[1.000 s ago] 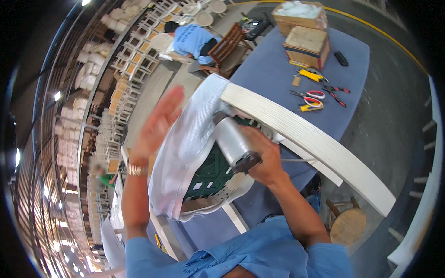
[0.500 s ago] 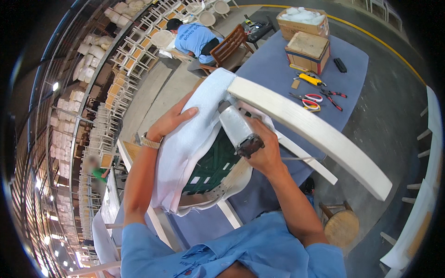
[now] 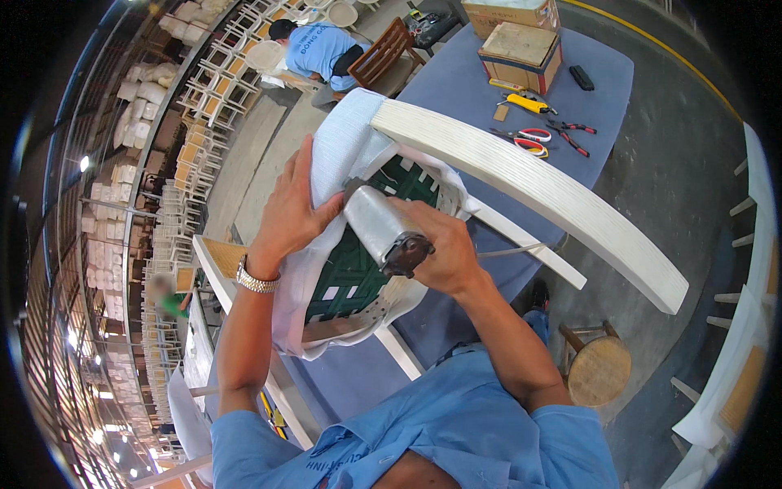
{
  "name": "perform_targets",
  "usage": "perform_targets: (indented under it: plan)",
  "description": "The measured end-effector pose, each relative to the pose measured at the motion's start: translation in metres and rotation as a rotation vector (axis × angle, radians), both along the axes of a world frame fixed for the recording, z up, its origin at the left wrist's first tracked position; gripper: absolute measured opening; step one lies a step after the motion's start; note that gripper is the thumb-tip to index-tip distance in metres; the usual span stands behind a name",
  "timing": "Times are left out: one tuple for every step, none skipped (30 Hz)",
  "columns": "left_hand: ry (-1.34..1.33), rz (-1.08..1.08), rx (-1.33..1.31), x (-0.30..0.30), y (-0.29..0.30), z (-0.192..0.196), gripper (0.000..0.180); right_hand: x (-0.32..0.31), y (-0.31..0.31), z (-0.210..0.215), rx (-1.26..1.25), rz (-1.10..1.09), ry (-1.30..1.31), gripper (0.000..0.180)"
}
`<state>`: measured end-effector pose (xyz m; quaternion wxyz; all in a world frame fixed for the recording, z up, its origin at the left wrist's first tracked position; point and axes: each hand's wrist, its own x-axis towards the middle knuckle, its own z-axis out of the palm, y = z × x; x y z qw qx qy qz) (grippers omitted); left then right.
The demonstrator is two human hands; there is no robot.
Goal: The person staples white fabric onto a wooden chair frame using a pneumatic staple gun, then trims excess fabric with a utility knife and scissors. The person repeatedly adjusts the fabric and re-staples edges to secure the upholstery.
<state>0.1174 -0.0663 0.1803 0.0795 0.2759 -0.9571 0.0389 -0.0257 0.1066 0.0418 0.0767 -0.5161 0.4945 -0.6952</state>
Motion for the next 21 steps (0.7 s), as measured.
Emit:
perform_targets:
  plan:
    - [-0.014,0.012,-0.021,0.000,0.002,-0.001,0.103,0.002,0.000,-0.004,0.030,0.022,0.000,0.076]
    - [-0.017,0.022,-0.022,0.000,0.004,-0.002,0.103,0.004,0.001,-0.006,0.059,0.044,0.000,0.077]
    - [-0.022,0.027,-0.026,-0.002,0.005,-0.002,0.104,0.005,0.000,-0.006,0.083,0.061,-0.013,0.077]
    - [-0.026,0.033,-0.030,-0.004,0.007,-0.002,0.104,0.005,-0.001,-0.006,0.076,0.065,-0.017,0.076]
    - [-0.037,0.049,-0.033,-0.005,0.008,-0.002,0.105,0.005,-0.002,-0.006,0.070,0.069,-0.021,0.075]
    - [-0.047,0.067,-0.037,-0.006,0.010,-0.002,0.105,0.005,-0.002,-0.006,0.063,0.076,-0.024,0.074]
    - [-0.057,0.085,-0.040,-0.006,0.012,-0.002,0.106,0.006,-0.002,-0.005,0.061,0.080,-0.019,0.074]
    - [-0.062,0.093,-0.038,-0.006,0.013,-0.001,0.106,0.007,-0.003,-0.004,0.058,0.083,-0.014,0.073]
    - [-0.065,0.101,-0.036,-0.007,0.013,-0.001,0.106,0.007,-0.004,-0.002,0.057,0.085,-0.007,0.072]
    - [-0.068,0.107,-0.033,-0.007,0.013,-0.001,0.107,0.007,-0.004,-0.001,0.063,0.085,-0.013,0.071]
    - [-0.060,0.097,-0.033,-0.008,0.012,-0.002,0.108,0.007,-0.003,0.000,0.069,0.085,-0.019,0.071]
    - [-0.052,0.086,-0.033,-0.008,0.012,-0.002,0.109,0.008,-0.002,0.002,0.075,0.084,-0.025,0.071]
    - [-0.043,0.075,-0.033,-0.009,0.012,-0.002,0.109,0.007,-0.001,0.004,0.105,0.090,-0.026,0.070]
    - [-0.057,0.088,-0.021,-0.009,0.014,-0.003,0.110,0.007,0.001,0.006,0.134,0.095,-0.027,0.070]
    - [-0.066,0.101,-0.019,-0.011,0.018,-0.001,0.111,0.006,0.000,0.009,0.154,0.099,-0.023,0.069]
    - [-0.075,0.114,-0.017,-0.012,0.021,0.001,0.113,0.005,-0.002,0.010,0.132,0.109,-0.020,0.069]
    - [-0.083,0.115,-0.023,-0.012,0.021,0.002,0.114,0.006,-0.003,0.010,0.110,0.119,-0.017,0.069]
    - [-0.086,0.115,-0.028,-0.011,0.021,0.002,0.115,0.006,-0.004,0.011,0.090,0.128,-0.010,0.069]
    - [-0.090,0.116,-0.032,-0.011,0.021,0.003,0.117,0.005,-0.003,0.012,0.076,0.136,0.007,0.072]
    - [-0.099,0.119,-0.035,-0.012,0.023,0.005,0.117,0.005,-0.003,0.012,0.080,0.173,0.013,0.073]
    - [-0.106,0.117,-0.035,-0.014,0.024,0.006,0.118,0.005,-0.003,0.010,0.086,0.205,0.020,0.074]
